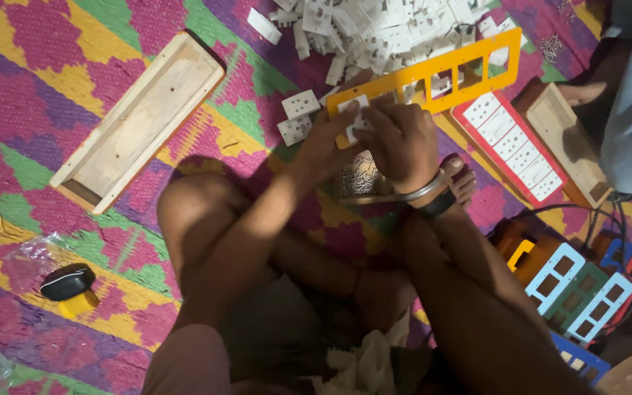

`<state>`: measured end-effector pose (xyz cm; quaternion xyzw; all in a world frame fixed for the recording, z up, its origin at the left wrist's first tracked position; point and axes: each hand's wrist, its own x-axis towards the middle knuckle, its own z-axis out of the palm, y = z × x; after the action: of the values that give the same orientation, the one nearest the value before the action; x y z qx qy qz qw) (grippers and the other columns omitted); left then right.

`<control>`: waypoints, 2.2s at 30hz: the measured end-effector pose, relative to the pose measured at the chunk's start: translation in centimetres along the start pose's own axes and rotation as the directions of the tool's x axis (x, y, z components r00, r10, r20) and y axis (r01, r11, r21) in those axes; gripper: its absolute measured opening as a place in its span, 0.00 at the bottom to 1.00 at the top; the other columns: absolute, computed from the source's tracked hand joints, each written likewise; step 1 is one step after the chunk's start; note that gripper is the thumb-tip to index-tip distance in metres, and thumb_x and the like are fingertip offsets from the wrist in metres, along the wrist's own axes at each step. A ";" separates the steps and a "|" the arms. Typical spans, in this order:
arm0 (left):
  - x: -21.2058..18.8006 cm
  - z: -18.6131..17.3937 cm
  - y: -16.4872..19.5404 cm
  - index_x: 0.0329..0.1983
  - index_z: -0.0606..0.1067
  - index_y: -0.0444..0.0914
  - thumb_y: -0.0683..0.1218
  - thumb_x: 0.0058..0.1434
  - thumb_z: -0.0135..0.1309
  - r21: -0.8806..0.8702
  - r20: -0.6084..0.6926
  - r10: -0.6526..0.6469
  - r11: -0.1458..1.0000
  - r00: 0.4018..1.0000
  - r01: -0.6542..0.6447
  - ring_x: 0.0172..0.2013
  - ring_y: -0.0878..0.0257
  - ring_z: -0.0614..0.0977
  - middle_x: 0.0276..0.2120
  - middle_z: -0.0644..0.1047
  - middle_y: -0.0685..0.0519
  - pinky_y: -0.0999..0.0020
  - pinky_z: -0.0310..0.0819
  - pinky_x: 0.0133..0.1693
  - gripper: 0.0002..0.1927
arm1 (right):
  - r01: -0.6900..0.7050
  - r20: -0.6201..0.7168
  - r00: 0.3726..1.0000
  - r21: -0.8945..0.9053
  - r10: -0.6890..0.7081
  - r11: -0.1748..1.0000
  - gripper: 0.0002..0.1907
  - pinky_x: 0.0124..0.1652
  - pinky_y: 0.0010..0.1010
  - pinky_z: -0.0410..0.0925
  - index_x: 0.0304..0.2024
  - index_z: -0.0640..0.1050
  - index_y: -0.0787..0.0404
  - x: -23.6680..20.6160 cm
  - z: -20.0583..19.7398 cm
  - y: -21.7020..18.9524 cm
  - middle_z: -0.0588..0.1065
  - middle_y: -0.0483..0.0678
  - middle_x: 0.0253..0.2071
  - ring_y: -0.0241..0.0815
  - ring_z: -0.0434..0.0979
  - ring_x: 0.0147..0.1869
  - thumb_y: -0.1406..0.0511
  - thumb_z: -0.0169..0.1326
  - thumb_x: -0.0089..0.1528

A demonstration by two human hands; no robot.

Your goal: The person sits on a colorful mat and assembles white electrical socket modules into red and yellow plastic frames. They pick up the modules from a pile, place them into the frame slots, and secure them using small metal fasteners from a wooden box.

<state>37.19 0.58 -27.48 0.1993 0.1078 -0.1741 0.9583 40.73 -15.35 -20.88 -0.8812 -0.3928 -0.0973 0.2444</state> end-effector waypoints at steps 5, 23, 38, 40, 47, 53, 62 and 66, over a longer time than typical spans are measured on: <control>-0.1 -0.2 0.1 0.73 0.64 0.44 0.49 0.73 0.51 0.105 -0.188 -0.028 0.993 0.982 0.048 0.53 0.60 0.75 0.56 0.73 0.53 0.61 0.76 0.48 0.26 | -0.058 -0.008 0.998 0.038 0.059 0.998 0.14 0.43 0.44 0.69 0.48 0.80 0.61 -1.6 1.5 0.4 0.76 0.52 0.45 0.56 0.76 0.46 0.65 0.65 0.61; 1.4 1.3 3.5 0.72 0.61 0.39 0.44 0.70 0.45 0.020 -0.079 0.203 0.979 0.976 -0.202 0.58 0.45 0.77 0.59 0.74 0.41 0.43 0.77 0.55 0.27 | 0.123 0.341 0.931 0.039 -0.129 0.992 0.18 0.43 0.50 0.69 0.49 0.78 0.58 -4.3 3.1 0.6 0.77 0.50 0.48 0.55 0.78 0.44 0.60 0.59 0.57; 2.3 -0.8 1.9 0.71 0.62 0.37 0.46 0.72 0.44 0.140 -0.100 0.176 0.977 0.979 -0.161 0.59 0.46 0.77 0.59 0.75 0.41 0.46 0.77 0.56 0.25 | 0.058 0.583 0.811 0.001 -0.047 0.998 0.20 0.43 0.51 0.71 0.55 0.76 0.58 -6.1 5.1 0.7 0.76 0.55 0.51 0.58 0.78 0.49 0.63 0.52 0.60; 2.3 -0.8 1.9 0.71 0.62 0.37 0.46 0.72 0.44 0.144 -0.119 0.167 0.978 0.979 -0.150 0.59 0.46 0.77 0.59 0.75 0.41 0.45 0.78 0.55 0.25 | 0.004 0.552 0.833 0.032 -0.022 0.999 0.22 0.44 0.50 0.71 0.56 0.76 0.58 -6.3 5.3 0.8 0.75 0.56 0.52 0.59 0.78 0.49 0.63 0.52 0.59; 2.1 -0.1 2.5 0.70 0.62 0.39 0.45 0.70 0.44 0.146 -0.115 0.180 0.976 0.977 -0.163 0.59 0.46 0.77 0.59 0.75 0.41 0.44 0.78 0.55 0.25 | -0.168 0.391 0.919 0.282 0.047 0.944 0.18 0.46 0.47 0.72 0.49 0.77 0.60 -5.8 4.0 1.3 0.77 0.56 0.47 0.59 0.77 0.50 0.61 0.59 0.58; 1.8 1.0 2.4 0.73 0.61 0.37 0.46 0.72 0.42 0.191 -0.058 0.188 0.966 0.980 -0.174 0.61 0.47 0.76 0.60 0.74 0.41 0.47 0.75 0.59 0.26 | -0.469 0.369 0.872 0.440 0.322 0.765 0.10 0.39 0.36 0.72 0.41 0.81 0.60 -4.9 1.3 1.8 0.79 0.49 0.36 0.45 0.80 0.39 0.66 0.64 0.57; 1.6 0.6 -0.5 0.74 0.59 0.38 0.47 0.74 0.45 0.123 -0.002 0.137 0.983 0.991 -0.135 0.59 0.49 0.77 0.60 0.73 0.42 0.50 0.77 0.57 0.26 | -0.664 0.575 0.716 0.735 0.396 0.134 0.07 0.37 0.27 0.74 0.45 0.81 0.67 -6.4 2.1 4.1 0.81 0.45 0.35 0.34 0.79 0.36 0.69 0.56 0.66; 1.5 -0.1 -1.1 0.75 0.61 0.39 0.47 0.74 0.46 0.180 -0.040 0.123 0.977 0.992 -0.114 0.59 0.49 0.78 0.61 0.74 0.41 0.51 0.77 0.56 0.27 | -0.641 0.502 0.699 0.755 0.510 0.136 0.09 0.37 0.26 0.74 0.46 0.80 0.67 -6.9 2.5 4.0 0.81 0.45 0.35 0.34 0.80 0.36 0.70 0.58 0.64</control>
<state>38.13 -0.76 -28.35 0.2940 0.1042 -0.1202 0.9425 39.02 -20.84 -26.94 -0.6878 -0.0244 0.2846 0.6674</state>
